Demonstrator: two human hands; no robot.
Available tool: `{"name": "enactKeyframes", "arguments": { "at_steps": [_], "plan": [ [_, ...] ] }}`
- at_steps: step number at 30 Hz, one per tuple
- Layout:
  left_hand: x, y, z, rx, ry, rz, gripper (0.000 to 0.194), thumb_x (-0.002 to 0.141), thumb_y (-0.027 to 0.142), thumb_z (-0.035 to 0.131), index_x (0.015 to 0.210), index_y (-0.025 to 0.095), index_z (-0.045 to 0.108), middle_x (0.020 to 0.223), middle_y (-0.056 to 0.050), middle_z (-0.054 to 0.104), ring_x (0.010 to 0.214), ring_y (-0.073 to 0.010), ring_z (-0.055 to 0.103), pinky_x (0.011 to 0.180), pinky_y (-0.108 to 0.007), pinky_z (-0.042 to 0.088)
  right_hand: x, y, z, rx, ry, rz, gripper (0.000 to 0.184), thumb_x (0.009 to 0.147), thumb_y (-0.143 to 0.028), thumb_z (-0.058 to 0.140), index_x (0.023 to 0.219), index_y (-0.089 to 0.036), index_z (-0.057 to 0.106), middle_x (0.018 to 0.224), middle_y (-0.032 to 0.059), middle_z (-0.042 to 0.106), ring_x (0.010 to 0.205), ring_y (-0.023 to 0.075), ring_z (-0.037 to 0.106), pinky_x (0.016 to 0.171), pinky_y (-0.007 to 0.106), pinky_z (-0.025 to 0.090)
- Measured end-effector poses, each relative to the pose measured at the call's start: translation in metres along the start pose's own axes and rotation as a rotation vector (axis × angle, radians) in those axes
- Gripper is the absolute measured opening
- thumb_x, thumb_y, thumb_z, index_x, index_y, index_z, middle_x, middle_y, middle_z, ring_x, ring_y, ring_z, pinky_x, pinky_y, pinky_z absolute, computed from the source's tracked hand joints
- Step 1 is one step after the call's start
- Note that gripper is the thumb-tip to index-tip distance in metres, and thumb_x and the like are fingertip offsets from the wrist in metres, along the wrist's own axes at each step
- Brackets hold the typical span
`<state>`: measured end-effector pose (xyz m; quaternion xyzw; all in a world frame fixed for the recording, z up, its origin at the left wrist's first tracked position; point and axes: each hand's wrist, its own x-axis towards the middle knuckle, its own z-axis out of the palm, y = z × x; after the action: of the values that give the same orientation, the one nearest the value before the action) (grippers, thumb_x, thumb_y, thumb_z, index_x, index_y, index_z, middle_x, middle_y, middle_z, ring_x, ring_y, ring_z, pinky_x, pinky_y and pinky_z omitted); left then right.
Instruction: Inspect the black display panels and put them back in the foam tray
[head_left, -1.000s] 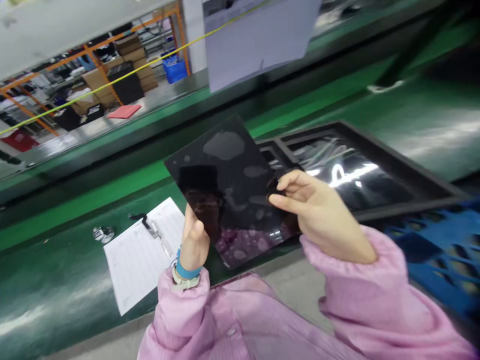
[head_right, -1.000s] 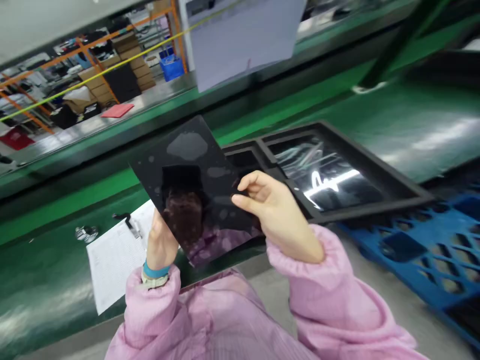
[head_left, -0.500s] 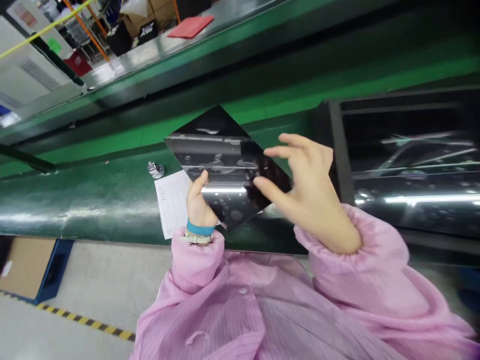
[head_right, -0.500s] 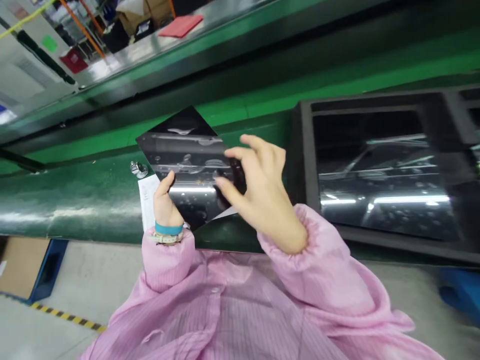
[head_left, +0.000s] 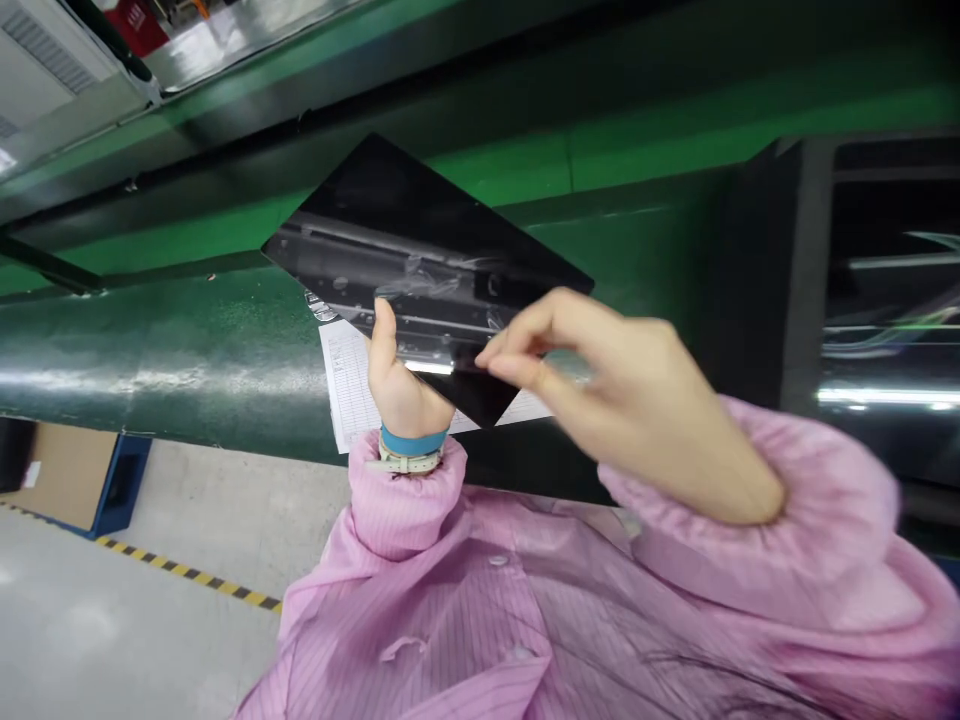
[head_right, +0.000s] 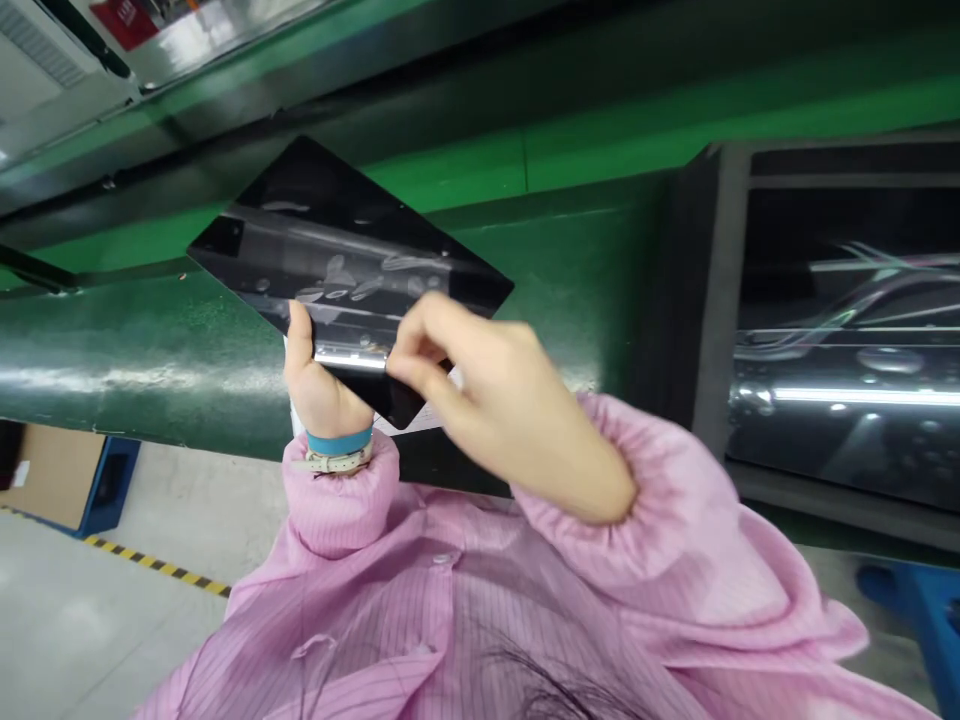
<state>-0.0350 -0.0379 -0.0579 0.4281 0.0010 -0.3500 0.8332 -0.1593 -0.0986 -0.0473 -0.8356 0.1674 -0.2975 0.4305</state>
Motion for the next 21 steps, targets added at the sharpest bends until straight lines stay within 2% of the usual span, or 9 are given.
{"name": "enactKeyframes", "arguments": {
  "at_steps": [2,4,8,11,14,16,17,19,21],
  "plan": [
    [0.006,0.0,-0.001,0.07,-0.015,0.068,0.047,0.103,0.053,0.037,0.123,0.023,0.067,0.121,-0.005,0.072,0.133,-0.0261,0.058,0.11,-0.04,0.051,0.025,0.001,-0.006,0.017,0.056,0.072,0.013,0.094,-0.017,0.061,0.087,-0.02,0.052,0.077,-0.0046,0.064,0.07,0.0126,0.064,0.064,0.028,0.047],
    [0.011,0.001,0.0,0.107,-0.032,0.096,0.049,0.101,0.059,0.04,0.119,0.024,0.069,0.12,-0.005,0.072,0.137,-0.0268,0.054,0.113,-0.04,0.049,0.051,0.001,-0.012,-0.055,0.109,0.067,0.013,0.093,-0.014,0.061,0.088,-0.02,0.05,0.076,-0.0044,0.061,0.067,0.012,0.061,0.067,0.028,0.044],
    [0.011,0.011,0.001,0.096,-0.021,0.023,0.032,0.101,0.039,0.045,0.102,0.019,0.071,0.114,-0.007,0.072,0.142,-0.0293,0.05,0.118,-0.047,0.043,0.083,-0.009,-0.019,-0.174,0.133,0.042,0.008,0.095,-0.02,0.058,0.092,-0.019,0.051,0.086,-0.0016,0.062,0.075,0.0114,0.061,0.072,0.028,0.043],
    [0.007,0.021,-0.001,0.063,0.022,0.049,0.027,0.1,0.031,0.046,0.1,0.017,0.069,0.112,-0.007,0.072,0.14,-0.0313,0.051,0.117,-0.052,0.044,0.085,-0.017,-0.023,-0.185,0.126,0.0,0.013,0.097,-0.029,0.061,0.102,-0.018,0.058,0.1,0.0011,0.064,0.089,0.0108,0.063,0.083,0.027,0.048],
    [0.002,0.031,-0.001,0.058,-0.01,0.1,0.033,0.102,0.034,0.042,0.107,0.015,0.068,0.116,-0.008,0.071,0.139,-0.0333,0.052,0.117,-0.055,0.043,0.076,-0.012,-0.03,-0.224,0.089,-0.119,0.05,0.097,-0.054,0.058,0.127,-0.014,0.059,0.117,0.007,0.063,0.111,0.0191,0.062,0.102,0.036,0.048],
    [-0.002,0.036,0.001,0.071,-0.013,0.124,0.037,0.103,0.037,0.039,0.112,0.015,0.068,0.122,-0.01,0.071,0.139,-0.0343,0.052,0.117,-0.056,0.043,0.071,-0.001,-0.035,-0.295,0.04,-0.199,0.066,0.091,-0.065,0.06,0.139,-0.02,0.053,0.127,0.0076,0.061,0.127,0.0274,0.054,0.108,0.045,0.045],
    [-0.004,0.039,0.002,0.079,0.006,0.132,0.039,0.103,0.038,0.038,0.115,0.016,0.068,0.126,-0.01,0.07,0.139,-0.034,0.052,0.118,-0.056,0.043,0.069,0.004,-0.036,-0.328,0.014,-0.23,0.066,0.089,-0.066,0.062,0.14,-0.025,0.052,0.131,0.0064,0.061,0.131,0.0296,0.051,0.107,0.047,0.045],
    [-0.01,0.041,0.006,0.086,0.075,0.142,0.041,0.104,0.039,0.037,0.122,0.018,0.067,0.134,-0.01,0.067,0.14,-0.0319,0.051,0.119,-0.052,0.043,0.068,0.012,-0.037,-0.357,-0.035,-0.278,0.056,0.089,-0.062,0.065,0.134,-0.03,0.056,0.132,0.0044,0.06,0.131,0.0303,0.051,0.105,0.049,0.047],
    [-0.015,0.042,0.008,0.099,0.146,0.175,0.042,0.105,0.039,0.036,0.129,0.018,0.064,0.137,-0.009,0.065,0.141,-0.0302,0.051,0.117,-0.05,0.045,0.067,0.014,-0.034,-0.336,-0.043,-0.312,0.038,0.094,-0.056,0.061,0.115,-0.026,0.064,0.123,0.0045,0.064,0.125,0.0287,0.056,0.105,0.05,0.048]
  ]
}}
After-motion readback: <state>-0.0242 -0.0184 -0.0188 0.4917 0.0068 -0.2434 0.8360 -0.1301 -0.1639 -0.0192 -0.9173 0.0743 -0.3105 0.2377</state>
